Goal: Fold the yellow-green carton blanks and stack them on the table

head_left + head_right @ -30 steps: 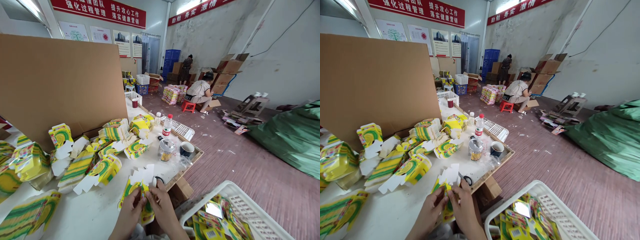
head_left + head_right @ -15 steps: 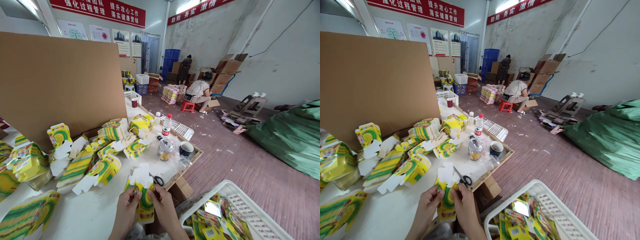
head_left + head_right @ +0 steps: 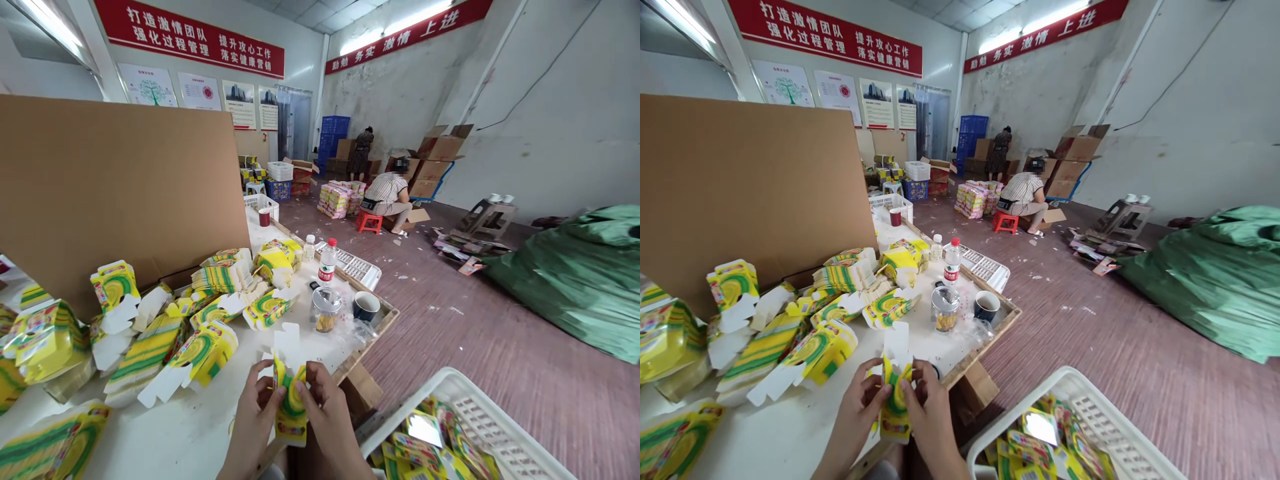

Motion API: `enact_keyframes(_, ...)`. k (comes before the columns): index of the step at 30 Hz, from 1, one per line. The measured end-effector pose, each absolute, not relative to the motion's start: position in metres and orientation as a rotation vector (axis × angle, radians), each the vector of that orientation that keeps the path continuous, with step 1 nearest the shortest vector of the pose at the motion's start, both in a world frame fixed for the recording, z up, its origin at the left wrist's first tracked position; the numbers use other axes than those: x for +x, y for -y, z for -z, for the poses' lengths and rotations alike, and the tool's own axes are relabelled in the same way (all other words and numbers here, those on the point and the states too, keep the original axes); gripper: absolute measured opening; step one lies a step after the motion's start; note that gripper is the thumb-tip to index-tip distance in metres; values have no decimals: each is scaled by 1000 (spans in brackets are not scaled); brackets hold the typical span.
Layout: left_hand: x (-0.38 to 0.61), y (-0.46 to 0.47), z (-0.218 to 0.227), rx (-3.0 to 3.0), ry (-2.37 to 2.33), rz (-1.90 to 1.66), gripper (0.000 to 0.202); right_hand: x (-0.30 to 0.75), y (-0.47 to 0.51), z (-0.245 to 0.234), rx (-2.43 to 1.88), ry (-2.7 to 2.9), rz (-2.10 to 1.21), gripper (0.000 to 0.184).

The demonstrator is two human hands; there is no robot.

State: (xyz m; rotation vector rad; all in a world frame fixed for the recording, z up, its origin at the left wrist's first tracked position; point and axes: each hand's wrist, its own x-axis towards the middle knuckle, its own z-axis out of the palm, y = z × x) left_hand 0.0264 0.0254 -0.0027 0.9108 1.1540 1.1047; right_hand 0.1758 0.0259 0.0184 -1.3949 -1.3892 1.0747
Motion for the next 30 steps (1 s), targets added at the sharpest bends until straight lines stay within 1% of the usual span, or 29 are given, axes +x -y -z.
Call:
enact_keyframes(2,27,-26,1,897,-1112,-1104,61,178,-25,-21,-1330,1345,-1094,26)
enact_keyframes(8,23,-22,-4,941,-925,-1044,56,185,-20,-31,-1219,1395,-1151,35)
enact_keyframes(12,20,-17,-8,925,-820,-1053,67,191,-19,-37,-1132,1418,-1247,35)
enact_keyframes(14,20,-14,-9,922,-803,-1038,72,195,-20,-40,-1140,1447,-1276,31)
enact_keyframes(16,22,-11,-10,930,-802,-1002,65,199,-21,-42,-1177,1502,-1258,29)
enact_keyframes(19,25,-7,-12,964,-764,-933,49,203,-21,-45,-1243,1574,-1162,37)
enact_keyframes(21,26,-5,-13,988,-759,-898,47,203,-21,-46,-1264,1587,-1101,39)
enact_keyframes(22,26,-5,-13,985,-770,-901,51,203,-21,-46,-1269,1568,-1074,34)
enact_keyframes(24,26,-6,-13,969,-813,-908,70,203,-21,-44,-1262,1503,-1055,23)
enact_keyframes(25,26,-6,-13,964,-836,-910,79,204,-21,-44,-1258,1473,-1064,27)
enact_keyframes(26,26,-7,-14,962,-845,-906,83,205,-22,-44,-1251,1462,-1072,32)
enact_keyframes(27,26,-8,-16,967,-844,-896,81,207,-22,-44,-1237,1478,-1069,32)
enact_keyframes(29,28,-11,-19,983,-834,-886,63,211,-24,-47,-1209,1554,-1032,28)
enact_keyframes(30,29,-13,-22,985,-834,-891,55,213,-24,-50,-1204,1587,-1003,30)
